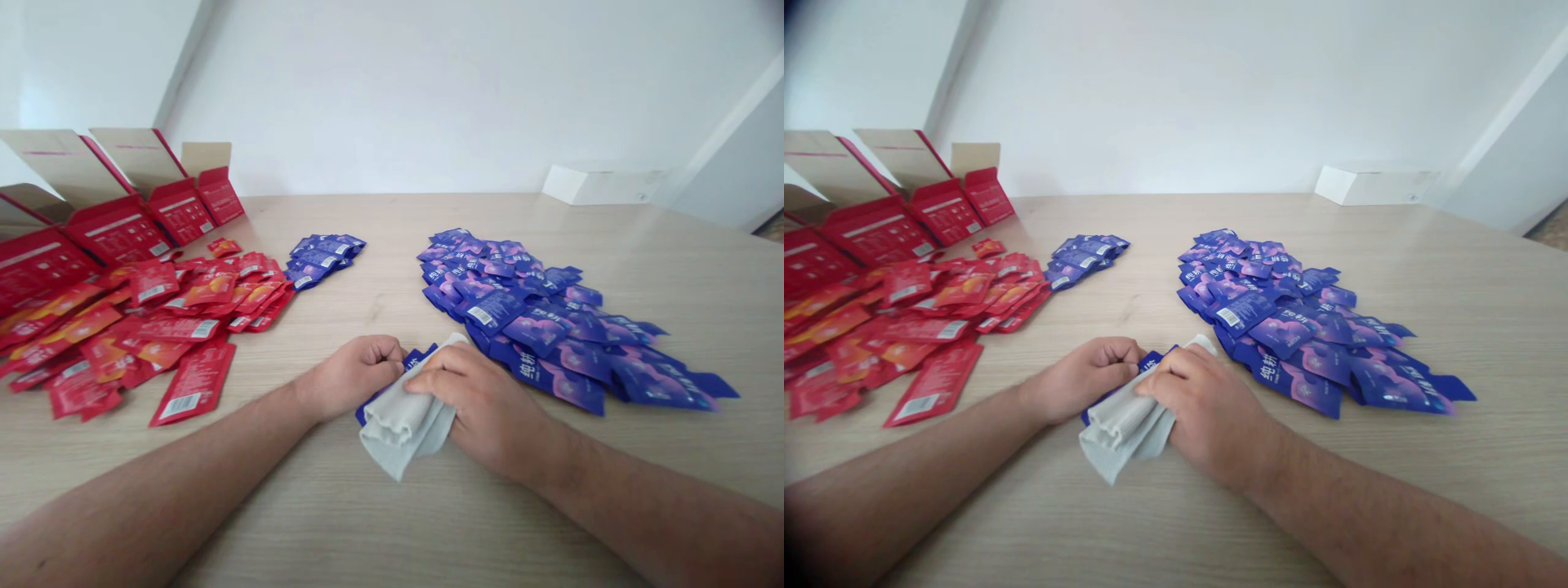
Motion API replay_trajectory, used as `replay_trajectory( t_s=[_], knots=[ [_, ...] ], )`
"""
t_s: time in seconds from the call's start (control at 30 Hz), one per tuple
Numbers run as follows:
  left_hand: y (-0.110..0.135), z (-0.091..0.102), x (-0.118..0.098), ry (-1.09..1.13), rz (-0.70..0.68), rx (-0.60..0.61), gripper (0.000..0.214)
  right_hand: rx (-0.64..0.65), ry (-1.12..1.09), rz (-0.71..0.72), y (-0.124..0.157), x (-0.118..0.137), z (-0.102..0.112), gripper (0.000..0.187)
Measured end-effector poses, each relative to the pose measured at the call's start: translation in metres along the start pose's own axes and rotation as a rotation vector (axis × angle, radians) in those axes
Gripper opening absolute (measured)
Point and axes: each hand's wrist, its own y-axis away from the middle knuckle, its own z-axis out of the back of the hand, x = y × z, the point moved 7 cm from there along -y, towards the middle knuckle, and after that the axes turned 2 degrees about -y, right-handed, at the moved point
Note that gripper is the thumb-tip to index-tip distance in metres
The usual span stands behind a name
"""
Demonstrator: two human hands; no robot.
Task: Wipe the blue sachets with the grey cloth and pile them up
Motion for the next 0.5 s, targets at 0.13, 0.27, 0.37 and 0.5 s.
replay_trajectory(
  t_s=[0.13,0.27,0.37,0.5],
  knots=[
    [0.000,0.001,-0.001,-0.018,-0.028,0.003,0.015,0.118,-0.031,0.084,0.001,0.012,-0.011,0.019],
    [0.000,0.000,0.001,0.003,-0.020,0.005,0.016,0.039,-0.013,0.002,-0.001,0.000,-0.003,0.022],
    [0.000,0.001,0.002,-0.001,-0.006,0.004,0.017,0.013,-0.007,-0.017,-0.001,-0.003,-0.001,0.022],
    [0.000,0.002,-0.001,-0.030,-0.022,0.004,0.017,0.107,-0.033,0.075,0.001,0.010,-0.008,0.020]
  ],
)
